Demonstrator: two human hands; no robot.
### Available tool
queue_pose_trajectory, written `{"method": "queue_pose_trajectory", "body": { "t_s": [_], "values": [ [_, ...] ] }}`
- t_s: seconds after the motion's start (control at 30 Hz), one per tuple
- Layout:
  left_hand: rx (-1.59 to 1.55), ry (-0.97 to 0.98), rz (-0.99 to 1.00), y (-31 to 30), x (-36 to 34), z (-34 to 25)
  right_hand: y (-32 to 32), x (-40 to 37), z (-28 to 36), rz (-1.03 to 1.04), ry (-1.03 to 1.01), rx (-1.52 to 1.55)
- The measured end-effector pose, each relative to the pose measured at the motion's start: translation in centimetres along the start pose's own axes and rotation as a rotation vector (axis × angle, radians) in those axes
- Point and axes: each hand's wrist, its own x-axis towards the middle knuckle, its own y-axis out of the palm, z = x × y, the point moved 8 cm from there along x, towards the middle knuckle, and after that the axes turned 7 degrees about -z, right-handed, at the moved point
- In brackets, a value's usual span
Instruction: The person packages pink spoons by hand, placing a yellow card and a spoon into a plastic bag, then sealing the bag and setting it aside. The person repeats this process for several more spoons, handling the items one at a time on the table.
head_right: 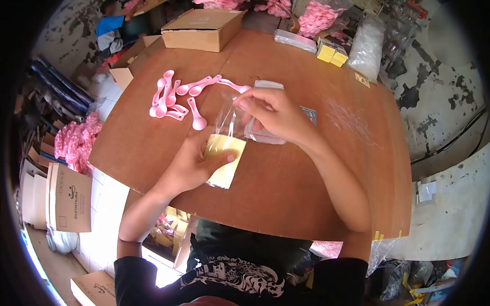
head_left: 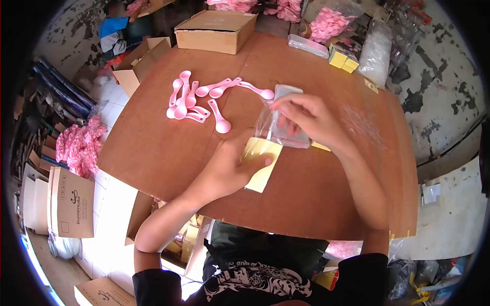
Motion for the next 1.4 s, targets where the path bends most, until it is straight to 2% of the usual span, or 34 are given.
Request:
{"method": "queue_pose_trajectory", "body": {
  "t_s": [0.07,0.1,0.17,0.23,0.3,0.37,0.53,0.6,0.63,0.67,0.73,0.77,0.83,0.9,1.1,1.17,1.23,1.33,1.4],
  "values": [
    [-0.051,-0.169,0.001,-0.3,-1.3,1.3,-0.1,3.5,-0.7,-0.178,-0.098,-0.085],
    [-0.025,-0.167,0.005,-1.7,-1.6,1.4,1.4,6.5,-1.5,-0.187,-0.115,-0.068],
    [-0.044,-0.178,-0.022,-2.1,-2.7,1.8,3.8,9.7,-1.5,-0.259,-0.413,-0.313],
    [-0.039,-0.173,-0.020,-2.3,-3.3,2.0,6.7,11.3,-1.3,-0.281,-0.407,-0.543],
    [-0.053,-0.193,-0.018,-2.4,-3.7,2.3,8.7,12.2,-1.2,-0.243,-0.347,-0.568],
    [-0.036,-0.165,-0.016,-2.6,-3.7,2.5,9.5,12.2,-0.8,-0.333,-0.377,-0.844],
    [-0.045,-0.161,0.004,-2.3,-3.5,3.1,7.4,9.9,-0.9,-0.331,-0.451,-0.809],
    [-0.109,-0.141,-0.042,-2.2,-3.1,3.0,4.7,8.1,-1.4,-0.202,-0.193,-0.493],
    [-0.114,-0.136,-0.042,-2.0,-3.1,2.9,3.1,7.2,-1.6,-0.228,-0.184,-0.220],
    [-0.135,-0.128,-0.042,-1.8,-3.0,2.8,0.6,5.5,-1.0,-0.346,-0.270,-0.184],
    [-0.159,-0.118,-0.041,-1.4,-2.8,2.5,-3.5,1.5,0.7,-0.592,-0.266,0.039],
    [-0.147,-0.106,-0.033,-1.1,-2.7,2.5,-4.4,0.2,1.3,-0.596,-0.267,0.036],
    [-0.136,-0.090,-0.017,-0.3,-2.3,2.3,-6.9,-2.8,2.2,-0.693,-0.401,0.410],
    [-0.160,-0.129,0.037,1.0,-2.1,2.5,-7.1,-4.3,2.9,-0.678,-0.397,0.445],
    [-0.115,-0.083,0.073,3.1,-1.8,0.0,-5.4,-5.6,3.0,-0.561,-0.344,0.446],
    [-0.108,-0.070,0.076,3.4,-1.6,0.2,-3.9,-5.7,3.0,-0.513,-0.272,0.326],
    [-0.105,-0.059,0.077,3.7,-1.4,0.5,-2.8,-5.9,2.6,-0.482,-0.296,0.335],
    [-0.138,-0.010,0.033,3.6,-1.1,0.0,-1.5,-6.3,3.3,-0.535,-0.374,0.137],
    [-0.146,-0.015,0.038,3.6,-1.0,-0.5,-1.1,-6.4,3.2,-0.502,-0.339,0.113]
  ]
}}
